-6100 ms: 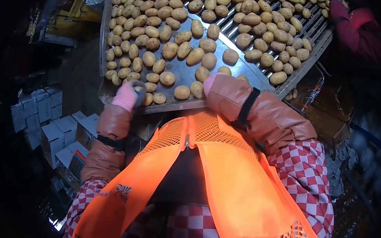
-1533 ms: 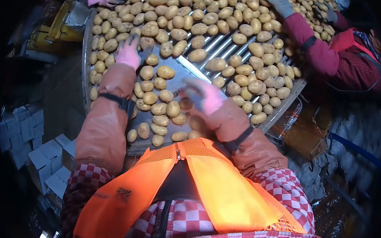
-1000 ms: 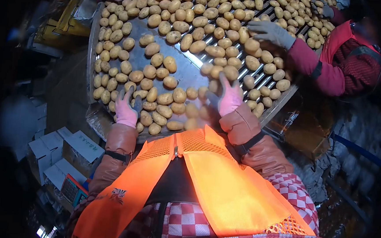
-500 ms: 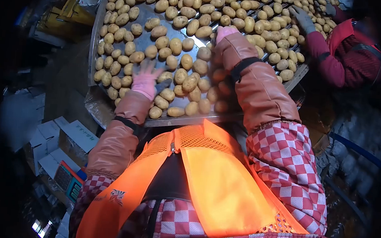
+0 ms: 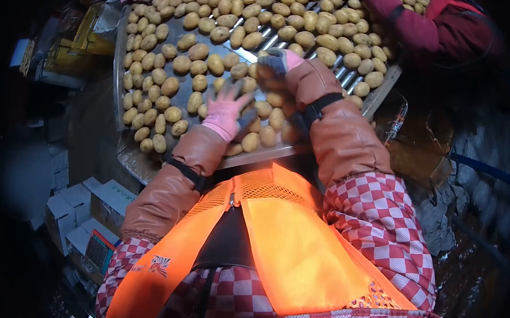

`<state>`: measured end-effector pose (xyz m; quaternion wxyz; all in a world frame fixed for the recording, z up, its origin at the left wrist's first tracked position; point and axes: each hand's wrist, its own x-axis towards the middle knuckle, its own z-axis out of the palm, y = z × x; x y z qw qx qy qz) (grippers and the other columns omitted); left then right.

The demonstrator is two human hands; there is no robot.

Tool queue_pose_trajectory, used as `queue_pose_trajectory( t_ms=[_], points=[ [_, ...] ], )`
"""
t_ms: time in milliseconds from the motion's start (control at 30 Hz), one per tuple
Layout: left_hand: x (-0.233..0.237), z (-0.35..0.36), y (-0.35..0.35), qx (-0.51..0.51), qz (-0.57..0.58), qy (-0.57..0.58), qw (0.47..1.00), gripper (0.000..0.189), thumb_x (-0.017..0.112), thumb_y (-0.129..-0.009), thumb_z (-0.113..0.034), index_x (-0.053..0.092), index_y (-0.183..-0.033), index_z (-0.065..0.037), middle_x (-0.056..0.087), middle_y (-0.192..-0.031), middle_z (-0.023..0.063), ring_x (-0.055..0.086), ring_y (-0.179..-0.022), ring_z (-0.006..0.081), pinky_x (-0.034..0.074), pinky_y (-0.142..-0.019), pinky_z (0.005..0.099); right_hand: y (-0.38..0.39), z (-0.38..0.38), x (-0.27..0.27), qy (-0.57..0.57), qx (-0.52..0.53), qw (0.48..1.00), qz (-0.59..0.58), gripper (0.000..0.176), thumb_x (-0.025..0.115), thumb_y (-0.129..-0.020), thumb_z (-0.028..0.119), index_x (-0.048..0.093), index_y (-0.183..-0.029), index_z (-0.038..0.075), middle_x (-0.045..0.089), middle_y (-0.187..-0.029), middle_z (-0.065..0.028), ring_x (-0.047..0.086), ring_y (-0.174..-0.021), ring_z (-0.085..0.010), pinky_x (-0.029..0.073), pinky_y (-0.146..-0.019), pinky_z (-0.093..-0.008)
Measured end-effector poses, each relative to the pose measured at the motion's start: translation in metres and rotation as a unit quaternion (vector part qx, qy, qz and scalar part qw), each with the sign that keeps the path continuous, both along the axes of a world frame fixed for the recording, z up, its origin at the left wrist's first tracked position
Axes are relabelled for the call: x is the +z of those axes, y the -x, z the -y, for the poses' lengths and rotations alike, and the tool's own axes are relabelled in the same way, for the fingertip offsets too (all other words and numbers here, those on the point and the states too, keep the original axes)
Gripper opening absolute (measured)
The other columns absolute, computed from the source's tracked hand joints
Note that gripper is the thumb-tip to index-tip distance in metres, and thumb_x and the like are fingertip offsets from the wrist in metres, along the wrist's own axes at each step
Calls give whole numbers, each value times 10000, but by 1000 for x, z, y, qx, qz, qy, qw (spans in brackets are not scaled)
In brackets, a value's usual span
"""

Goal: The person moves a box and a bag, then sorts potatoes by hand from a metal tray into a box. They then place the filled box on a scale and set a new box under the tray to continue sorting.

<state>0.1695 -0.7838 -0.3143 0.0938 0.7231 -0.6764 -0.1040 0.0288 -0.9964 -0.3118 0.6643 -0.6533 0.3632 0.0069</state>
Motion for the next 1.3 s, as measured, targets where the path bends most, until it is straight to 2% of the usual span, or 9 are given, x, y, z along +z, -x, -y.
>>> queue_pose_trajectory(
  t_ms=[233, 400, 533, 567, 633, 667, 800, 1100, 1300],
  points=[
    [-41, -51, -59, 165, -31, 10, 986, 547, 738, -781, -327, 592, -1305, -271, 412, -1493, 74, 268, -1442, 340, 243, -1160, 543, 72, -49, 8, -488, -217, 779, 328, 638, 486, -969, 527, 453, -1396, 54, 589, -1253, -204, 615, -1051, -426, 559, -805, -529],
    [-24, -58, -62, 147, 47, -113, 982, 639, 684, -861, -367, 433, -1448, -332, 274, -1572, 79, 173, -1474, 356, 224, -1162, 549, 145, -84, 44, -158, -369, 911, 89, 623, 514, -948, 583, 552, -1323, 87, 670, -1060, -110, 636, -695, -159, 499, -558, -305],
    [-12, -59, -67, 125, 66, -101, 985, 556, 625, -898, -419, 468, -1424, -329, 327, -1545, 117, 222, -1455, 377, 231, -1157, 556, 270, -48, -1, -355, -450, 676, 462, 427, 487, -1006, 409, 572, -1180, 29, 651, -995, -160, 679, -898, -269, 577, -773, -376],
    [-13, -58, -62, 160, 67, -44, 984, 494, 616, -899, -409, 537, -1369, -280, 411, -1490, 130, 288, -1420, 388, 265, -1140, 552, 291, -47, -10, -30, -441, 867, 232, 420, 499, -1002, 402, 539, -1258, 72, 646, -1080, -160, 663, -939, -260, 568, -788, -401],
    [-5, -59, -47, 117, 33, 38, 992, 426, 629, -884, -359, 604, -1286, -222, 524, -1374, 137, 387, -1351, 387, 307, -1104, 552, 287, -44, -9, 58, -550, 826, 110, 459, 506, -1001, 394, 483, -1358, 106, 625, -1211, -166, 637, -1024, -251, 541, -853, -426],
    [-6, -63, -41, 70, 27, 44, 996, 402, 632, -880, -343, 623, -1259, -209, 548, -1343, 137, 416, -1329, 382, 318, -1095, 546, 273, -45, 8, -203, -684, 660, 236, 478, 501, -1005, 392, 460, -1379, 97, 610, -1257, -173, 628, -1068, -252, 523, -903, -426],
    [1, -69, -55, 183, 29, -14, 983, 249, 643, -864, -292, 699, -1090, -201, 602, -1242, 159, 560, -1140, 364, 442, -964, 483, 198, -75, 32, -193, -348, 917, -38, 387, 533, -973, 361, 543, -1264, 106, 657, -992, -99, 652, -755, -175, 534, -580, -288],
    [18, 30, 17, 55, -30, -246, 967, 445, 546, -876, -134, 552, -1319, -182, 624, -1193, 193, 608, -1114, 362, 483, -940, 461, 59, -144, -31, 161, -58, 955, -244, 657, 593, -912, 297, 319, -1471, 86, 632, -1118, -304, 622, -1042, -449, 490, -913, -488],
    [-9, 46, -29, 46, -87, -253, 962, 336, 478, -953, -217, 616, -1258, -192, 642, -1211, 192, 608, -1147, 341, 484, -946, 441, 51, -135, -12, 148, 26, 987, -51, 778, 675, -884, 309, 279, -1519, 97, 631, -1234, -169, 609, -1131, -279, 496, -935, -379]
  ],
)
